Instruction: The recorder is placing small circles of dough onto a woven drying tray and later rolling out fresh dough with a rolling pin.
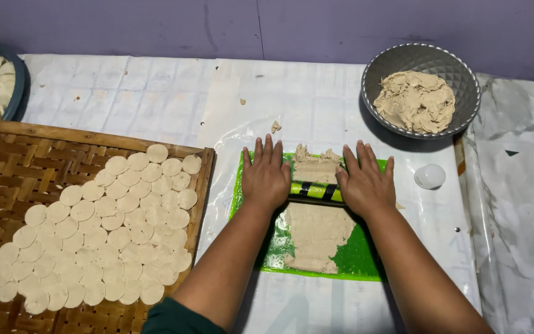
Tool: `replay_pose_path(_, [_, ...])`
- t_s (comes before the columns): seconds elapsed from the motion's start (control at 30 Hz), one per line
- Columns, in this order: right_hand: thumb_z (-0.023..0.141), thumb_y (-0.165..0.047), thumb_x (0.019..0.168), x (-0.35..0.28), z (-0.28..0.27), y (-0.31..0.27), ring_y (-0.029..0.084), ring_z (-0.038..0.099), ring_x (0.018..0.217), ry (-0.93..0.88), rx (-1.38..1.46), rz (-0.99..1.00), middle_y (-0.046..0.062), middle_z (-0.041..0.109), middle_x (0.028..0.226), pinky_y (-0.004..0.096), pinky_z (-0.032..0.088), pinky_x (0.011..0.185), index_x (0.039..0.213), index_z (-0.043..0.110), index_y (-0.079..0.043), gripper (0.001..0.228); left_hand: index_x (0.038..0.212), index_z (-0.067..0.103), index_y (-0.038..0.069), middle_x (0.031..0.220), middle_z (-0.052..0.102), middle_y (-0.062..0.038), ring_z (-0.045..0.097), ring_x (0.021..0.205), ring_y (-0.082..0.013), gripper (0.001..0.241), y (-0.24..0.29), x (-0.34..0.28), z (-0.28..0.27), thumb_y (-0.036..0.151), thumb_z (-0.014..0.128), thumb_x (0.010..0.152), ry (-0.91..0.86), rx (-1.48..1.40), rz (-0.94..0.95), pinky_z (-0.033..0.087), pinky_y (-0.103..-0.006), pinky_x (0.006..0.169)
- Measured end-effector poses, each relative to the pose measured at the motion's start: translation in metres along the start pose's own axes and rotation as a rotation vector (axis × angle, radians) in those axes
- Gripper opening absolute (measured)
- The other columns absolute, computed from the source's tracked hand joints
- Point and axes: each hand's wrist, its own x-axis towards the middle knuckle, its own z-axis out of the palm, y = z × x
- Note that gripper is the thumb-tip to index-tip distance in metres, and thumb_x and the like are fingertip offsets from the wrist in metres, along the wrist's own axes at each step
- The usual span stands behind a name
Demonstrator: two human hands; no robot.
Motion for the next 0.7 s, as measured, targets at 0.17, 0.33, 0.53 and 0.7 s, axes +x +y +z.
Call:
replay_pose_path(0.17, [0.033, -0.053, 0.102, 0.040, -0.014, -0.004, 0.022, 0.015, 0.156, -0.049, 0.025, 0.079, 0.009, 0.024, 0.167, 0.056, 0.006, 0.122, 0.157, 0.035, -0.014, 0.067, 0.158, 0.025, 0.006, 0.169, 0.012, -0.014, 0.006, 0.157, -0.0297, 0.065, -0.002, 0.050, -0.001, 0.039, 0.032, 0.102, -0.163, 0.029, -0.065, -0.001, -0.0537, 0.124])
replay_pose_path(0.33, [0.034, -0.054, 0.105, 0.043, -0.019, -0.007, 0.023, 0.014, 0.159, -0.037, 0.036, 0.118, 0.010, 0.025, 0.170, 0.050, 0.011, 0.127, 0.158, 0.036, -0.009, 0.070, 0.160, 0.018, 0.006, 0.170, 0.006, -0.014, 0.001, 0.157, -0.0276, 0.068, 0.005, 0.050, -0.009, 0.039, 0.031, 0.102, -0.172, 0.060, -0.091, -0.004, -0.0523, 0.123])
replay_pose_path(0.53, [0.030, -0.050, 0.102, 0.008, -0.010, -0.011, 0.022, 0.009, 0.155, -0.067, -0.058, 0.036, 0.006, 0.014, 0.168, 0.058, 0.004, 0.120, 0.159, 0.029, -0.022, 0.064, 0.158, 0.030, 0.009, 0.169, 0.014, -0.015, 0.008, 0.157, -0.0301, 0.064, 0.005, -0.003, -0.012, 0.031, 0.036, 0.098, -0.077, 0.032, -0.068, -0.003, -0.0553, 0.124])
replay_pose_path(0.7, [0.031, -0.047, 0.101, -0.036, -0.004, -0.016, 0.025, 0.013, 0.155, 0.003, -0.139, 0.002, 0.008, 0.015, 0.170, 0.057, 0.007, 0.121, 0.157, 0.033, -0.021, 0.062, 0.153, 0.042, 0.005, 0.167, 0.024, -0.019, 0.017, 0.156, -0.0346, 0.059, 0.003, -0.046, -0.004, 0.030, 0.037, 0.099, 0.066, 0.047, 0.001, 0.005, -0.0553, 0.125])
